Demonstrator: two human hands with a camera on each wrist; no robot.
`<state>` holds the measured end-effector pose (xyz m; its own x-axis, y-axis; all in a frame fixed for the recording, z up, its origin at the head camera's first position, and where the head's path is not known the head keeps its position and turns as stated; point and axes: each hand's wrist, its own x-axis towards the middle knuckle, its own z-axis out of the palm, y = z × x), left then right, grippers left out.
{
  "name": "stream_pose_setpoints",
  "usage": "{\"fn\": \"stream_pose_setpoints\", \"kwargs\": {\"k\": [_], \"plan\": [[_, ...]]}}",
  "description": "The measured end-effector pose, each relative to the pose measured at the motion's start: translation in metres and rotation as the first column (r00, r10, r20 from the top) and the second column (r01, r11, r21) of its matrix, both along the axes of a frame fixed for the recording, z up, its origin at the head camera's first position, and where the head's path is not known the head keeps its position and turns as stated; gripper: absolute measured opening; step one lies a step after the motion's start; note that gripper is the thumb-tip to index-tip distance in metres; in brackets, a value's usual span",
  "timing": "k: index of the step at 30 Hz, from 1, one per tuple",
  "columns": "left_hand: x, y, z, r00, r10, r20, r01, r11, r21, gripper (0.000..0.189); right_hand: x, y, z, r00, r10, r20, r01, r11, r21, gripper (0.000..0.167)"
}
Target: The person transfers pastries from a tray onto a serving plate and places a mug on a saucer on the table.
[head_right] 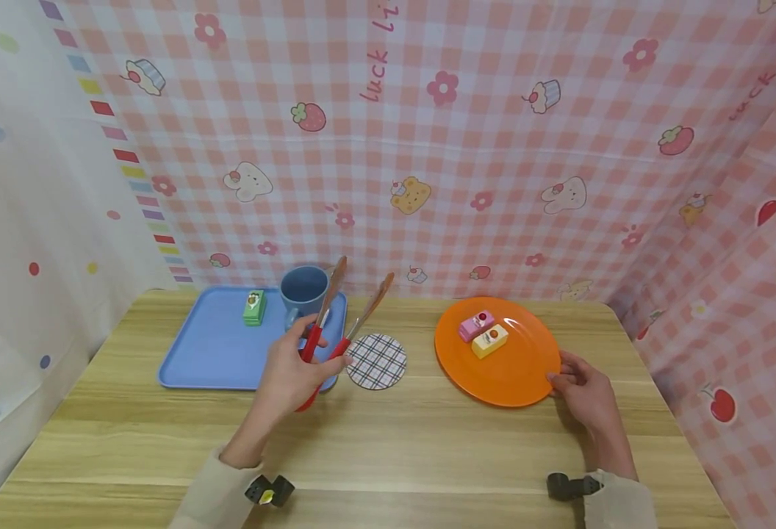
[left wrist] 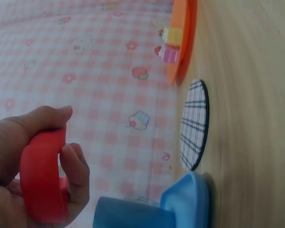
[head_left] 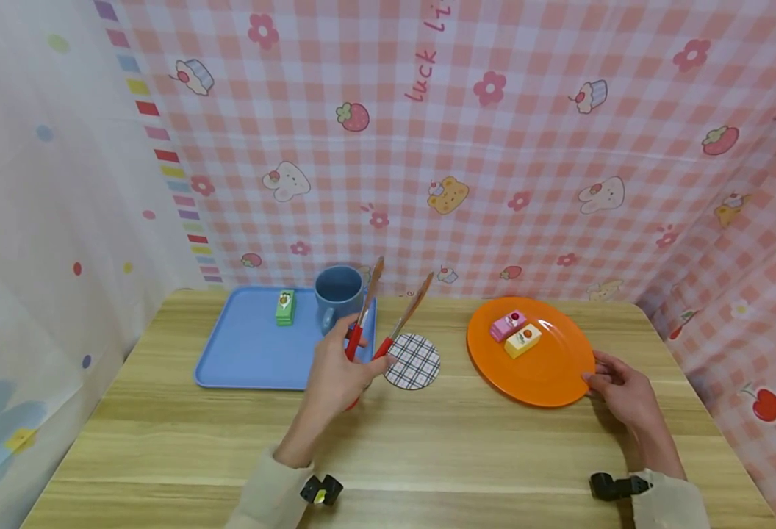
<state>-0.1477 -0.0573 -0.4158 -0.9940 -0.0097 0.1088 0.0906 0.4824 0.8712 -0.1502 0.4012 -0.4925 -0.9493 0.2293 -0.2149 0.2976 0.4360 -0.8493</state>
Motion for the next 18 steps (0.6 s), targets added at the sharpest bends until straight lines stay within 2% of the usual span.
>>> {"fn": "stream_pose_setpoints", "kwargs": {"k": [11,18], "plan": [[-0.002,-0.018,0.006,0.999,0.045,-0.006,-0.045,0.999,-0.027,0.078,0.0,-0.002,0.002,1.0,0.004,0.002,-0.004,1.0,0.008,0.064],[-0.004,-0.032,0.008,0.999,0.047,-0.016,-0.048,0.999,-0.017,0.082,0.001,-0.001,0.001,1.0,-0.004,-0.002,0.004,1.0,0.008,0.064]]}}
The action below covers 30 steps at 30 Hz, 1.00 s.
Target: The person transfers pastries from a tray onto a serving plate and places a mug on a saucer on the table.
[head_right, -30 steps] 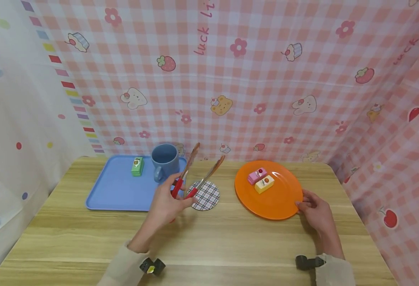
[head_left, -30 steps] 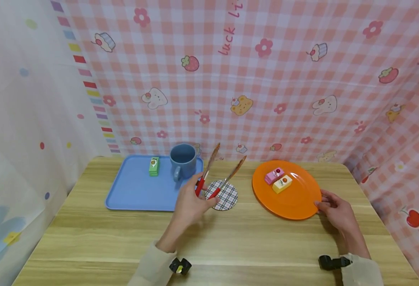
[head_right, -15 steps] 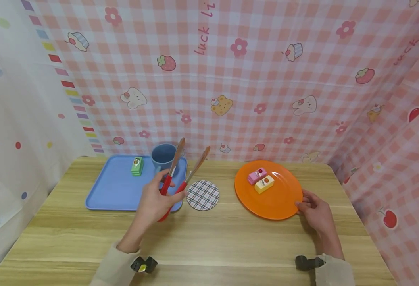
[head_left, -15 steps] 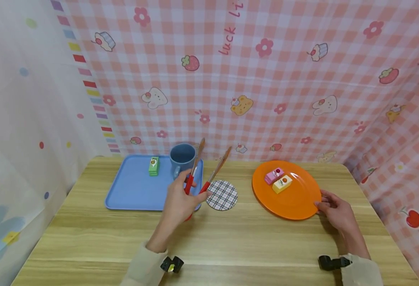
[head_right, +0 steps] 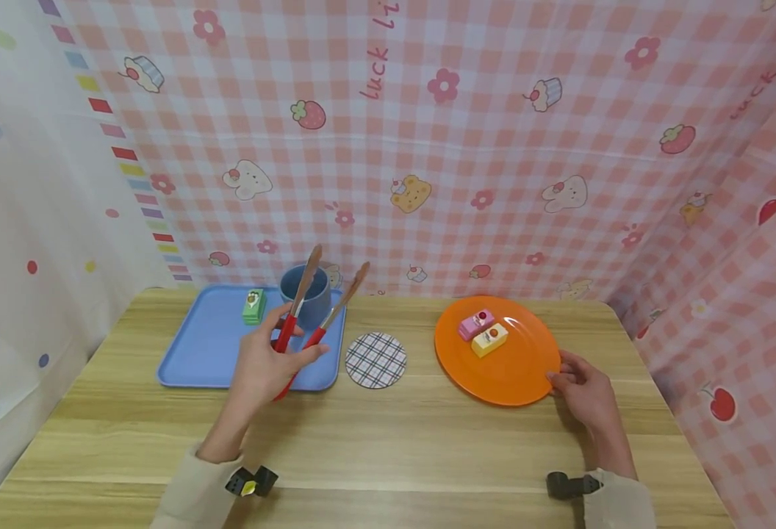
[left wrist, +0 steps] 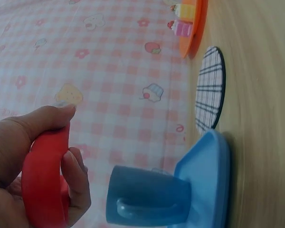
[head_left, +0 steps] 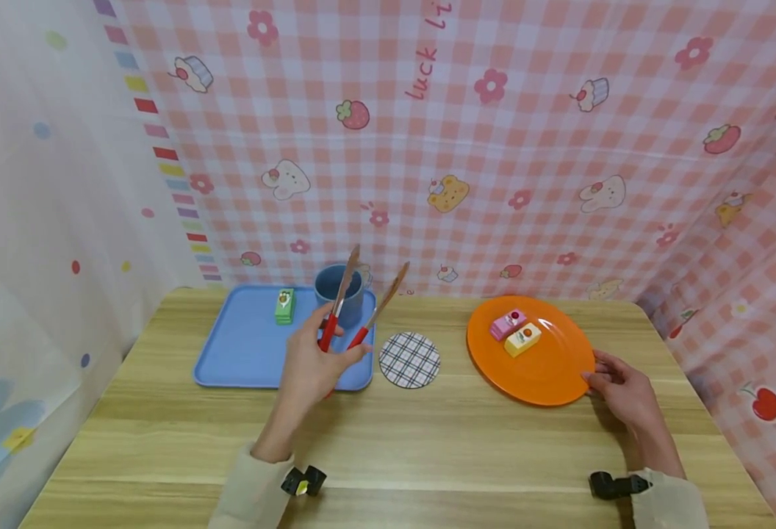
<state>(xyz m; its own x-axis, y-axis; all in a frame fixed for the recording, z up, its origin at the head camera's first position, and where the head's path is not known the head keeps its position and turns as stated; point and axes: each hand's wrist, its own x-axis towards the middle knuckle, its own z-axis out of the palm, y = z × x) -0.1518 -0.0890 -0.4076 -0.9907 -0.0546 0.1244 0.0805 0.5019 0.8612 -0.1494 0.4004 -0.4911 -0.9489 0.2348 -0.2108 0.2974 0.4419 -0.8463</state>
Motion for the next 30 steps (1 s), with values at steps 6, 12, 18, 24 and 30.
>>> {"fn": "stream_pose_setpoints", "kwargs": {"k": [6,12,18,24,30], "plan": [[-0.003,-0.013,0.001,1.0,0.016,0.014,-0.017,1.0,0.007,0.088,0.0,-0.001,0.001,1.0,-0.026,-0.01,0.026,1.0,-0.005,0.063],[-0.006,-0.029,0.004,0.999,0.041,0.029,-0.041,0.999,0.021,0.086,0.0,-0.001,0.001,1.0,-0.022,0.014,0.022,1.0,0.004,0.064],[-0.01,-0.042,0.004,0.996,0.074,0.043,-0.074,0.997,0.016,0.092,-0.001,-0.001,0.001,1.0,-0.021,0.02,0.021,1.0,0.008,0.064],[-0.014,-0.055,-0.001,0.993,0.115,0.035,-0.115,0.993,0.012,0.094,-0.001,0.0,-0.001,1.0,-0.013,0.012,0.013,1.0,0.02,0.064],[-0.017,-0.067,-0.003,0.984,0.179,0.002,-0.179,0.984,0.022,0.083,-0.001,0.001,-0.002,1.0,-0.003,-0.003,0.003,1.0,0.008,0.063]]}}
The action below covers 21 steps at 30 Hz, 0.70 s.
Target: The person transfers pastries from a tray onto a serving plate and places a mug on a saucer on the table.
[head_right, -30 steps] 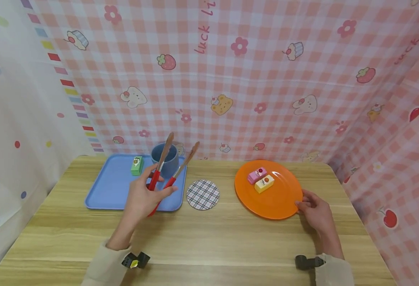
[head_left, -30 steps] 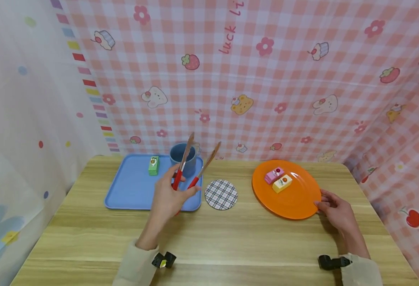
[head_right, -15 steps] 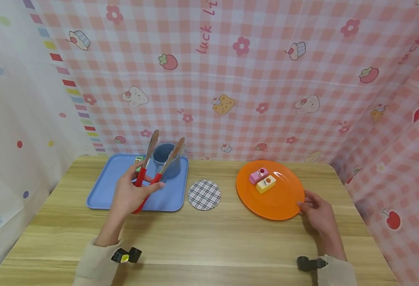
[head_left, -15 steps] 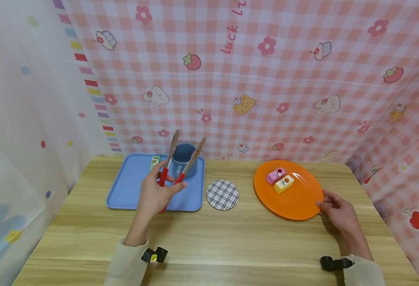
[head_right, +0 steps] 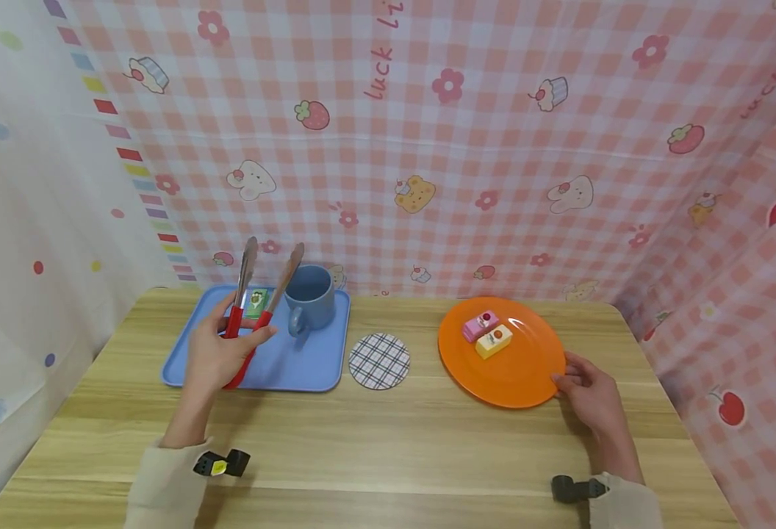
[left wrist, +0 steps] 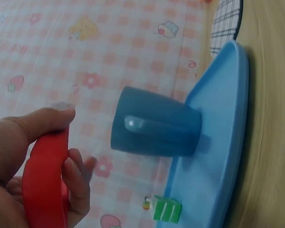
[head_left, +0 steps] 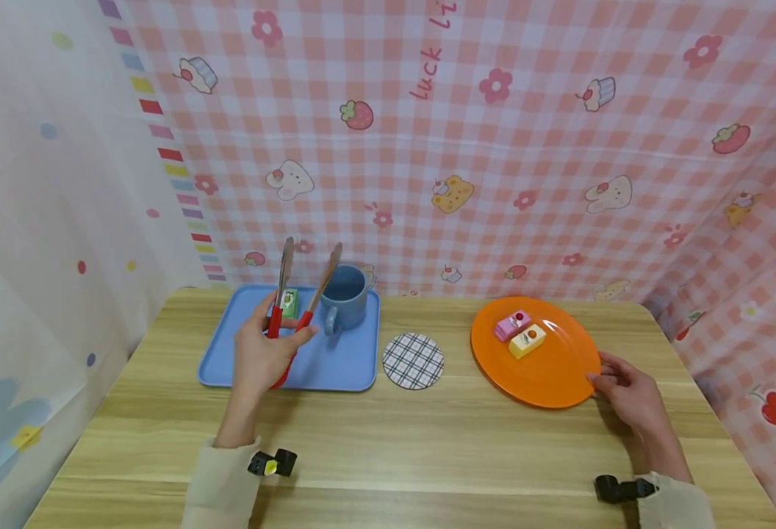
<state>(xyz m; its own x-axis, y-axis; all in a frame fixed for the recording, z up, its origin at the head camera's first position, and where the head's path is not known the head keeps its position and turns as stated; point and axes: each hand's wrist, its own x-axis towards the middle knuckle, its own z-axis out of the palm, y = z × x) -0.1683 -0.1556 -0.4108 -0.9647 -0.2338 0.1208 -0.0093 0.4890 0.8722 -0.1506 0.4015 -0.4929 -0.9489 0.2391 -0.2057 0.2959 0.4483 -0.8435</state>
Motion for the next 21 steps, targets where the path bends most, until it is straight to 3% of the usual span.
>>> {"fn": "stream_pose_setpoints", "kwargs": {"k": [6,12,17,21], "plan": [[-0.003,-0.007,-0.005,0.999,0.031,-0.021,-0.032,0.999,-0.038,0.072,0.0,0.0,0.001,1.0,0.002,-0.007,-0.002,1.0,-0.006,0.062],[-0.005,-0.017,-0.009,0.997,0.057,0.05,-0.052,0.995,-0.089,0.081,0.0,0.0,0.001,1.0,0.005,-0.013,-0.004,1.0,0.007,0.062],[-0.006,-0.025,-0.014,0.996,0.07,0.061,-0.061,0.99,-0.127,0.067,0.0,0.0,0.0,1.0,0.006,-0.015,-0.006,1.0,0.01,0.063],[-0.008,-0.03,-0.019,0.993,0.07,0.096,-0.055,0.988,-0.147,0.07,0.0,0.0,-0.001,1.0,0.006,-0.008,-0.006,1.0,0.007,0.063]]}}
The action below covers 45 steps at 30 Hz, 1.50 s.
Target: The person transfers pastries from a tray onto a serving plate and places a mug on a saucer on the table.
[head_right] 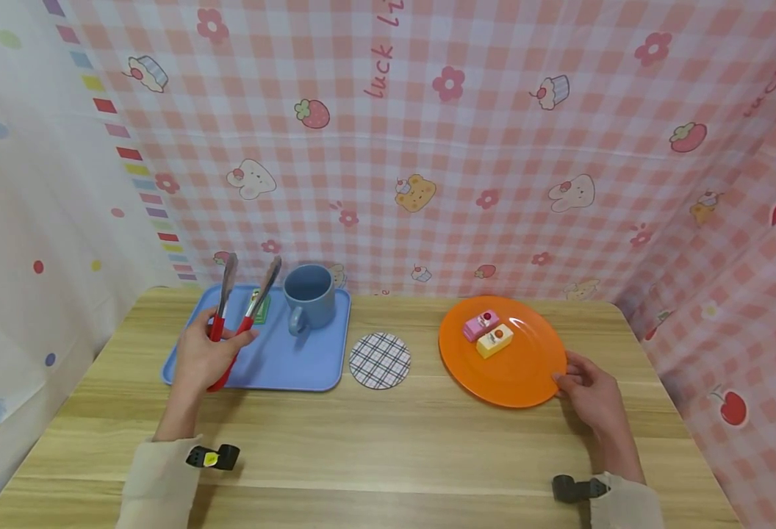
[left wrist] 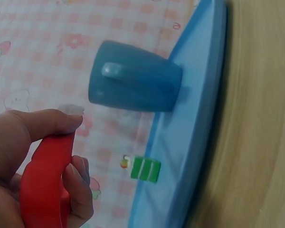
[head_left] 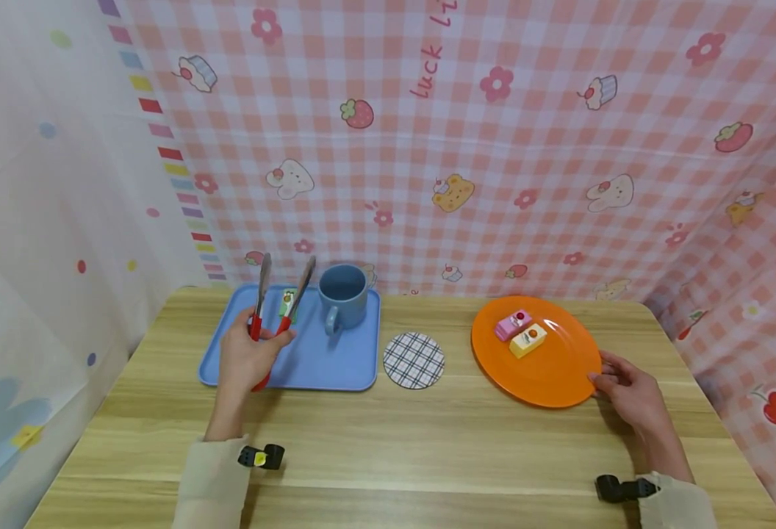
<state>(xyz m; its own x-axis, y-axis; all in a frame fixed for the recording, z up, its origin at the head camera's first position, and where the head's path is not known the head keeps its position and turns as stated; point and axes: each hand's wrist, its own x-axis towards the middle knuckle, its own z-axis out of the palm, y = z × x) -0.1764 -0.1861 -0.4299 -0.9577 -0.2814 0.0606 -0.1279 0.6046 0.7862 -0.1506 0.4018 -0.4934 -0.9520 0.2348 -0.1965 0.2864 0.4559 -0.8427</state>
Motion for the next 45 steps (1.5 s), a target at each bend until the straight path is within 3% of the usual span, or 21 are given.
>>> {"fn": "stream_pose_setpoints", "kwargs": {"k": [11,17,24,34,45], "plan": [[-0.003,-0.008,-0.012,0.986,-0.038,0.161,0.051,0.995,-0.08,0.072,0.002,0.001,0.004,1.0,-0.012,0.022,0.012,1.0,0.002,0.063],[-0.004,-0.011,-0.015,0.978,-0.064,0.199,0.081,0.994,-0.079,0.074,0.003,0.002,0.004,0.999,-0.025,0.025,0.025,1.0,0.001,0.063],[0.004,-0.021,-0.019,0.962,-0.063,0.265,0.08,0.995,-0.054,0.08,-0.002,-0.003,0.001,1.0,-0.006,0.015,0.006,1.0,-0.006,0.064],[0.005,-0.024,-0.029,0.959,-0.1,0.267,0.122,0.99,-0.066,0.078,0.0,-0.002,0.003,0.999,-0.017,0.031,0.017,1.0,0.003,0.063],[0.005,-0.03,-0.028,0.959,-0.135,0.249,0.155,0.986,-0.063,0.066,0.0,-0.003,0.002,0.999,-0.037,0.035,0.038,0.999,-0.008,0.063]]}}
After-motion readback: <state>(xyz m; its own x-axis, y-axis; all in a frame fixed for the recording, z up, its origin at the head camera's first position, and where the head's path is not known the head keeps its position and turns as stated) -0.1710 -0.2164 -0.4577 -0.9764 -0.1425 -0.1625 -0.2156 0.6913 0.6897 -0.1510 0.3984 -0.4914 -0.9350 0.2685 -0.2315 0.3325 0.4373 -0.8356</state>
